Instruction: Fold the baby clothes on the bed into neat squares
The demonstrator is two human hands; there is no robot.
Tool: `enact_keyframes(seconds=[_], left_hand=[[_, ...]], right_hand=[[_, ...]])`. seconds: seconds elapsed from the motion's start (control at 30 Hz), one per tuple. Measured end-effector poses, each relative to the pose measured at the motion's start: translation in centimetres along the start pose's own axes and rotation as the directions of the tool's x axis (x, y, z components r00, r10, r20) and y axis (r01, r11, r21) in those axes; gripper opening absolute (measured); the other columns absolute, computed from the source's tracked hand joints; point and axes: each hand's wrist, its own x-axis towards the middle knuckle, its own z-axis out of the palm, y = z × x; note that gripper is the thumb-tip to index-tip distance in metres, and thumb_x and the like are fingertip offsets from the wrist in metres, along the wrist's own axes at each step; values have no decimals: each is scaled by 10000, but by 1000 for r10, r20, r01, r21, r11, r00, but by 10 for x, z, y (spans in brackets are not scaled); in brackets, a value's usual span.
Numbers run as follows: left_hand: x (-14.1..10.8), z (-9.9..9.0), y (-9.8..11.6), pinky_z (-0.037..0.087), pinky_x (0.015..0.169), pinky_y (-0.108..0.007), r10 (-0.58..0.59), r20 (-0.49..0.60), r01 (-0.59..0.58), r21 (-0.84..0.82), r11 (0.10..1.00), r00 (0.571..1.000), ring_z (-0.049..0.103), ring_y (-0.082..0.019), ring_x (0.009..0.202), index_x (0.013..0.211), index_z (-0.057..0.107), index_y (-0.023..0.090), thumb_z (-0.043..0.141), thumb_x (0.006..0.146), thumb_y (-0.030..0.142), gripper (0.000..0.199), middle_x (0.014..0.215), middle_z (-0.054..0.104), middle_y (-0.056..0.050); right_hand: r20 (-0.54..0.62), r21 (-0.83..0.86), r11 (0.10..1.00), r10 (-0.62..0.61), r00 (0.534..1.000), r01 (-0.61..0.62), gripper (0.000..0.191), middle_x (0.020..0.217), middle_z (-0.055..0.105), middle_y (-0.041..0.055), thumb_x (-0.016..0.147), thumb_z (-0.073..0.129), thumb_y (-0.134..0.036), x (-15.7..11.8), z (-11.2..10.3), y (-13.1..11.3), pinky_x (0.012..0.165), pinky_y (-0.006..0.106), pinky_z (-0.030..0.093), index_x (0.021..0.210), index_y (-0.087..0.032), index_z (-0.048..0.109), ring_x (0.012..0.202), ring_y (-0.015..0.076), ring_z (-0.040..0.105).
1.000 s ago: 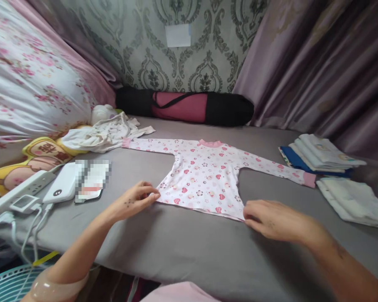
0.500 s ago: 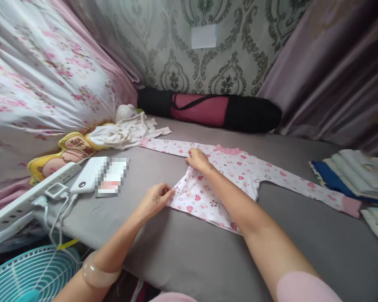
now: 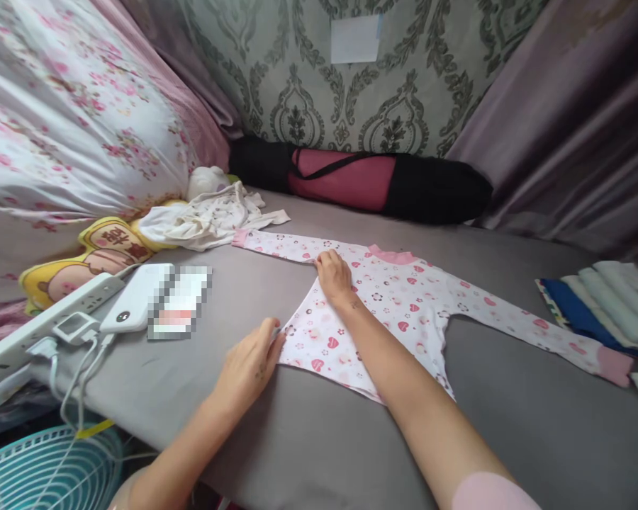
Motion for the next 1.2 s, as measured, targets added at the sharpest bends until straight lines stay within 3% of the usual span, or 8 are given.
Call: enact_keyframes(seconds=[0.1, 0.3, 0.47, 0.57, 0.7, 0.93, 1.1, 1.2], left_hand=[[1, 5, -6, 447, 728, -323, 117, -43, -115, 57, 992, 992, 578, -232, 892, 1284, 489, 269, 306, 968, 374, 380, 978, 585, -83], [13, 8, -32, 455, 831, -349, 287, 30, -287, -17, 958, 957, 518, -214, 934, 1274, 575, 345, 328, 976, 342, 387, 1076, 528, -79], [14, -1, -36, 435, 883, -348, 353, 59, -346, -106, 932, 934, 506, -215, 976, 1310, 562, 323, 360, 974, 384, 396, 1075, 529, -84], [13, -7, -36, 433, 878, -355, 340, 68, -333, -92, 938, 938, 516, -214, 950, 1292, 588, 305, 380, 963, 436, 411, 1062, 537, -86], [13, -10, -40, 421, 908, -375, 316, 59, -312, -69, 948, 947, 519, -227, 973, 1256, 623, 303, 404, 929, 528, 454, 1042, 550, -81], [20, -19, -48, 441, 875, -356, 341, 116, -337, -50, 940, 933, 554, -227, 923, 1212, 662, 288, 414, 883, 601, 518, 987, 597, -81], [51, -41, -17, 457, 817, -373, 445, 197, -457, 20, 889, 874, 569, -238, 829, 940, 753, 264, 445, 855, 598, 462, 874, 654, -93], [80, -41, 40, 451, 828, -365, 603, 211, -610, -40, 792, 769, 580, -222, 840, 908, 731, 234, 441, 886, 504, 397, 878, 678, -85]], right_hand=[[22, 24, 1000, 16, 1000, -16, 214, 1107, 572, 102, 1002, 396, -287, 2, 2, 3, 833, 317, 368, 1039, -185, 580, 966, 216, 511], [42, 110, 994, -22, 999, 17, 270, 1109, 576, 96, 1012, 338, -267, 6, 3, 10, 897, 313, 367, 1074, -173, 583, 1015, 205, 510], [193, 306, 946, -168, 967, 104, 361, 1281, 545, 115, 948, 372, -132, -6, -20, 30, 1009, 291, 349, 1290, -128, 487, 1172, 169, 487], [265, 313, 931, -275, 924, 187, 503, 1472, 382, 166, 933, 441, -192, -39, -37, 33, 1104, 342, 277, 1420, -98, 354, 1343, 206, 357], [352, 159, 969, -234, 906, 189, 487, 1564, 213, 166, 987, 349, -282, -104, -55, 18, 1172, 472, 93, 1446, -118, 353, 1454, 276, 121], [427, 233, 961, -241, 871, 152, 510, 1574, 196, 147, 995, 335, -342, -204, -95, 7, 1179, 488, 84, 1467, -146, 348, 1457, 269, 110], [414, 389, 910, -315, 854, 147, 475, 1551, 293, 77, 953, 461, -288, -259, -137, 16, 1183, 401, 144, 1423, -226, 432, 1433, 218, 224], [293, 411, 911, -143, 945, 10, 326, 1367, 549, 46, 964, 445, -257, -275, -154, 24, 1086, 323, 327, 1258, -256, 589, 1271, 178, 478]])
